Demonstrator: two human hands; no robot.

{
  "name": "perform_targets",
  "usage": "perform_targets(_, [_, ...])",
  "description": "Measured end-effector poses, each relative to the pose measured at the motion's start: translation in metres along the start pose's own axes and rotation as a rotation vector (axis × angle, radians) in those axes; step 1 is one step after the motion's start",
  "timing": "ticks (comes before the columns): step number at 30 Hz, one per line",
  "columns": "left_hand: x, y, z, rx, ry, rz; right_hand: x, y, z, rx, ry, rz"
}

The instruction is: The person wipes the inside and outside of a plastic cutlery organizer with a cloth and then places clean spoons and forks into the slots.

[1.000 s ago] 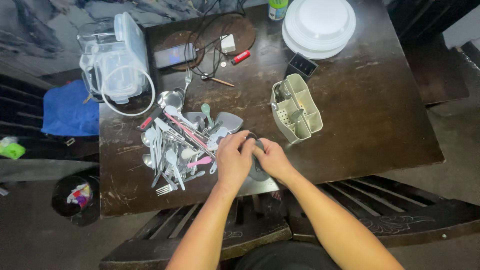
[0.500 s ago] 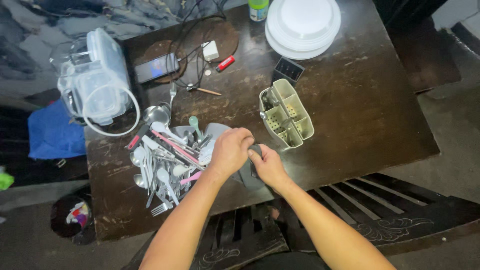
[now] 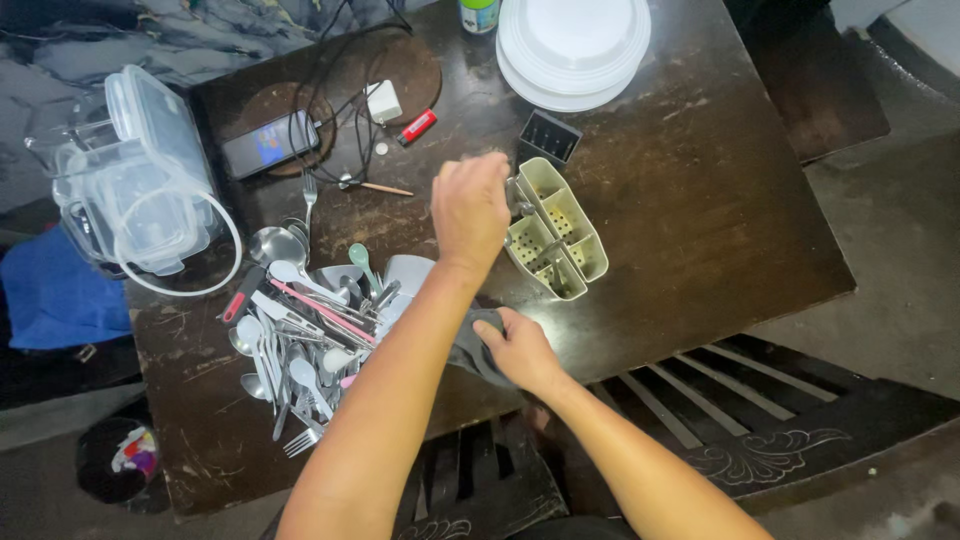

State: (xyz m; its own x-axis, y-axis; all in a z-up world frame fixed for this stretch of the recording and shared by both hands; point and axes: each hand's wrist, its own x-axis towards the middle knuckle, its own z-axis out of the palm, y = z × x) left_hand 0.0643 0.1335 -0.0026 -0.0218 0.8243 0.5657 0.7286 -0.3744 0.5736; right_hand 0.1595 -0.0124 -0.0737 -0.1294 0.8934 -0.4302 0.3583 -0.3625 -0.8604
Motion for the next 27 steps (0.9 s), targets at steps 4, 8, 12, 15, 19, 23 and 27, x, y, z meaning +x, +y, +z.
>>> perform_targets(4, [-0.019, -0.011, 0.013, 0.023, -0.188, -0.012, 0.004, 0.001, -0.004, 0.018, 0.054, -0.017])
perform_targets(8, [-0.036, -0.035, 0.010, -0.069, -0.136, 0.050, 0.007, 0.004, 0.000, 0.123, 0.069, 0.034])
perform_targets(12, [-0.046, -0.092, -0.011, 0.096, -0.127, -0.107, 0.005, -0.002, -0.002, 0.493, -0.005, 0.165])
perform_targets(15, [-0.053, -0.152, -0.044, 0.377, -0.204, -0.370, 0.004, -0.005, -0.002, 0.517, -0.017, 0.185])
perform_targets(19, [-0.065, -0.210, -0.084, 0.571, -0.327, -0.684, 0.007, -0.004, -0.003, 0.538, -0.020, 0.203])
perform_targets(23, [-0.081, -0.227, -0.107, 0.541, -0.271, -0.737, 0.009, 0.002, -0.003, 0.537, -0.032, 0.192])
perform_targets(27, [-0.089, -0.237, -0.117, 0.459, -0.292, -0.730, 0.011, 0.005, -0.001, 0.546, -0.033, 0.210])
